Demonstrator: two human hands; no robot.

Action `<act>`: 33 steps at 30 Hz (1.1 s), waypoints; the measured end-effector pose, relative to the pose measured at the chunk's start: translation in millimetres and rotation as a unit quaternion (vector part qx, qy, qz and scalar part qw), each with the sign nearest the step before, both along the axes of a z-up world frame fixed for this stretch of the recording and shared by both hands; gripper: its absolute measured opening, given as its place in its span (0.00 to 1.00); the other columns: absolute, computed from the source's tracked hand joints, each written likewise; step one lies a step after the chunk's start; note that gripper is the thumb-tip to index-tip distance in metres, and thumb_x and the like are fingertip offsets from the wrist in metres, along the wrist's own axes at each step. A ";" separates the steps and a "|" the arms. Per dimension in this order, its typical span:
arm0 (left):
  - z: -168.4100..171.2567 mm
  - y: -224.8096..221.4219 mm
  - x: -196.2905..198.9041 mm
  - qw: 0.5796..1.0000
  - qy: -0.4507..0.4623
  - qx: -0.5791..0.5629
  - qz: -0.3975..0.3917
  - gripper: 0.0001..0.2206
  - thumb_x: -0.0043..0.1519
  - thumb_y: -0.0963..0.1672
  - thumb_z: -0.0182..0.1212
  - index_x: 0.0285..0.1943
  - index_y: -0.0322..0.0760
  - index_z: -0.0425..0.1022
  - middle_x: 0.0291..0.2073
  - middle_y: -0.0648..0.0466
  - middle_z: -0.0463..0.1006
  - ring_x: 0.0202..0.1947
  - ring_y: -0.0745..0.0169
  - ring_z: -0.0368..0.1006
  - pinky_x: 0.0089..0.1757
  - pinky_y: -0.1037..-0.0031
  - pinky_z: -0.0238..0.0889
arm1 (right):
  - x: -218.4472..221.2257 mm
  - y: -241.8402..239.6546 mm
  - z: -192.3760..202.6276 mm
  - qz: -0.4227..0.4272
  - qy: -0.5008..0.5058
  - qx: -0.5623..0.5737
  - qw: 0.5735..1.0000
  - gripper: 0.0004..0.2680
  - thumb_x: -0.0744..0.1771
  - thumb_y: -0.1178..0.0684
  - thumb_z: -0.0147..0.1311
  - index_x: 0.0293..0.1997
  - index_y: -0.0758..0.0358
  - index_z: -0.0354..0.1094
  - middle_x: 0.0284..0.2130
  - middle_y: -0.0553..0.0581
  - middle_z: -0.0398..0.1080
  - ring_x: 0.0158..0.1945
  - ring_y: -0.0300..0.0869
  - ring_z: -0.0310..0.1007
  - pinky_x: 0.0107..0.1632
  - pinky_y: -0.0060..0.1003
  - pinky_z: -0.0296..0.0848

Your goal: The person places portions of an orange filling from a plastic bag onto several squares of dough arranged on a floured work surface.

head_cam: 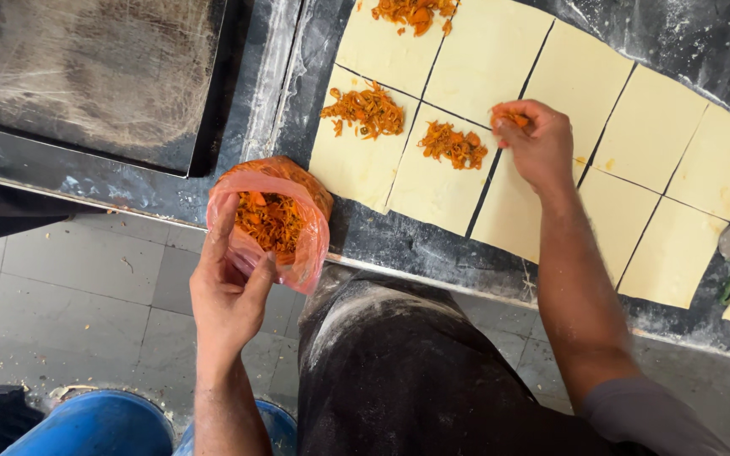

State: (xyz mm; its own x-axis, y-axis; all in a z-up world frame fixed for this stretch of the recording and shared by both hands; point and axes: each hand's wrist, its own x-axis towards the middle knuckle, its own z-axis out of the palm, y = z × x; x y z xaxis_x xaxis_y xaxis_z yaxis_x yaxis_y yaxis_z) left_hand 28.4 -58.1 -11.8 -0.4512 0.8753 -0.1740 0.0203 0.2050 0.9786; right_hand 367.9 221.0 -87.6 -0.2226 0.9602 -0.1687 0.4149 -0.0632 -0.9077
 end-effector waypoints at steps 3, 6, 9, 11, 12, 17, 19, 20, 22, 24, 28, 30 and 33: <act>-1.6 0.8 -2.1 1.000 0.006 0.019 -0.008 0.34 0.60 0.31 0.56 0.79 0.28 0.55 0.73 0.45 0.63 0.42 0.79 0.70 0.40 0.82 0.69 | -1.7 -12.7 4.0 0.065 -0.113 0.068 0.989 0.10 0.64 0.64 0.64 0.49 0.68 0.74 0.42 0.59 0.77 0.44 0.40 0.78 0.46 0.31 0.79; -2.4 0.5 -3.0 0.999 -0.006 0.033 -0.019 0.34 0.60 0.31 0.55 0.79 0.27 0.54 0.78 0.43 0.57 0.53 0.76 0.70 0.45 0.81 0.70 | -16.2 -30.2 -8.2 0.140 -0.130 0.219 0.957 0.11 0.62 0.63 0.67 0.47 0.68 0.75 0.41 0.61 0.74 0.43 0.42 0.77 0.45 0.33 0.79; -1.5 -0.1 -4.7 0.999 -0.003 0.018 -0.028 0.34 0.59 0.31 0.55 0.78 0.26 0.54 0.78 0.43 0.57 0.46 0.73 0.70 0.41 0.81 0.70 | -19.7 -33.2 -11.8 0.120 -0.176 0.223 0.951 0.07 0.65 0.63 0.64 0.45 0.66 0.77 0.40 0.61 0.76 0.38 0.43 0.78 0.40 0.35 0.76; -0.2 0.9 -6.7 0.999 0.003 0.021 -0.031 0.34 0.58 0.31 0.55 0.78 0.26 0.54 0.78 0.43 0.57 0.49 0.70 0.68 0.43 0.79 0.69 | -20.3 -25.8 -6.7 0.103 -0.161 0.139 0.972 0.06 0.66 0.63 0.60 0.46 0.64 0.78 0.40 0.59 0.76 0.35 0.41 0.78 0.39 0.35 0.76; 0.5 0.1 -7.0 0.999 0.003 0.029 -0.033 0.34 0.59 0.30 0.55 0.78 0.25 0.53 0.78 0.42 0.56 0.58 0.68 0.66 0.48 0.78 0.69 | -21.6 -24.2 -4.0 0.110 -0.159 0.165 0.967 0.06 0.67 0.63 0.60 0.47 0.65 0.77 0.40 0.59 0.76 0.37 0.42 0.79 0.40 0.35 0.77; 3.1 1.6 -6.5 0.999 -0.001 0.023 -0.034 0.34 0.59 0.31 0.55 0.79 0.26 0.53 0.78 0.42 0.56 0.64 0.66 0.65 0.52 0.77 0.69 | -44.2 -23.6 1.3 0.161 -0.156 0.209 0.952 0.09 0.65 0.61 0.66 0.47 0.69 0.76 0.40 0.64 0.74 0.36 0.47 0.77 0.39 0.37 0.76; 4.4 2.1 -5.6 0.999 -0.018 -0.005 -0.029 0.34 0.58 0.31 0.55 0.78 0.28 0.54 0.78 0.44 0.57 0.54 0.67 0.69 0.46 0.78 0.69 | -52.0 -25.2 0.0 0.192 -0.201 0.286 0.917 0.10 0.63 0.62 0.65 0.47 0.68 0.76 0.39 0.63 0.75 0.39 0.50 0.77 0.42 0.40 0.76; 5.0 2.5 -5.3 0.999 -0.019 -0.002 -0.029 0.34 0.58 0.31 0.55 0.78 0.28 0.54 0.77 0.44 0.57 0.50 0.68 0.68 0.44 0.78 0.68 | -53.3 -25.2 -0.6 0.208 -0.222 0.323 0.896 0.11 0.62 0.62 0.65 0.47 0.68 0.76 0.38 0.63 0.75 0.41 0.52 0.76 0.44 0.42 0.75; 6.1 2.8 -5.0 0.999 -0.021 0.003 -0.027 0.34 0.58 0.31 0.55 0.78 0.28 0.55 0.77 0.44 0.58 0.41 0.69 0.66 0.39 0.79 0.67 | -48.3 -22.7 -0.2 0.189 -0.181 0.257 0.930 0.10 0.63 0.62 0.62 0.48 0.67 0.76 0.40 0.62 0.76 0.41 0.48 0.78 0.46 0.38 0.77; 6.0 4.0 -5.1 0.999 0.014 0.015 -0.032 0.34 0.58 0.30 0.55 0.78 0.28 0.55 0.78 0.43 0.56 0.58 0.70 0.64 0.50 0.78 0.66 | -36.9 -18.7 0.6 0.170 -0.159 0.205 0.951 0.10 0.64 0.63 0.61 0.48 0.67 0.75 0.41 0.62 0.76 0.40 0.46 0.79 0.45 0.36 0.78; 6.3 6.8 -4.7 0.999 0.024 0.024 -0.030 0.34 0.57 0.31 0.57 0.77 0.29 0.56 0.74 0.46 0.59 0.55 0.77 0.68 0.47 0.81 0.69 | -24.9 -13.7 -4.7 0.163 -0.165 0.198 0.952 0.12 0.63 0.64 0.60 0.50 0.68 0.75 0.39 0.63 0.75 0.39 0.48 0.78 0.44 0.37 0.76; 7.2 7.5 -4.8 0.999 0.009 -0.006 -0.033 0.35 0.58 0.31 0.59 0.79 0.32 0.57 0.46 0.52 0.70 0.37 0.78 0.68 0.38 0.83 0.66 | -24.0 -12.4 -9.5 0.172 -0.178 0.207 0.947 0.11 0.63 0.64 0.62 0.50 0.69 0.75 0.38 0.64 0.74 0.39 0.49 0.77 0.43 0.37 0.75; 9.0 9.9 -6.0 0.999 0.018 -0.022 -0.039 0.35 0.58 0.32 0.59 0.79 0.33 0.58 0.29 0.59 0.73 0.27 0.78 0.68 0.33 0.84 0.65 | -26.9 -8.1 -15.1 0.187 -0.198 0.199 0.941 0.09 0.64 0.61 0.65 0.49 0.68 0.76 0.37 0.63 0.74 0.37 0.48 0.76 0.41 0.38 0.74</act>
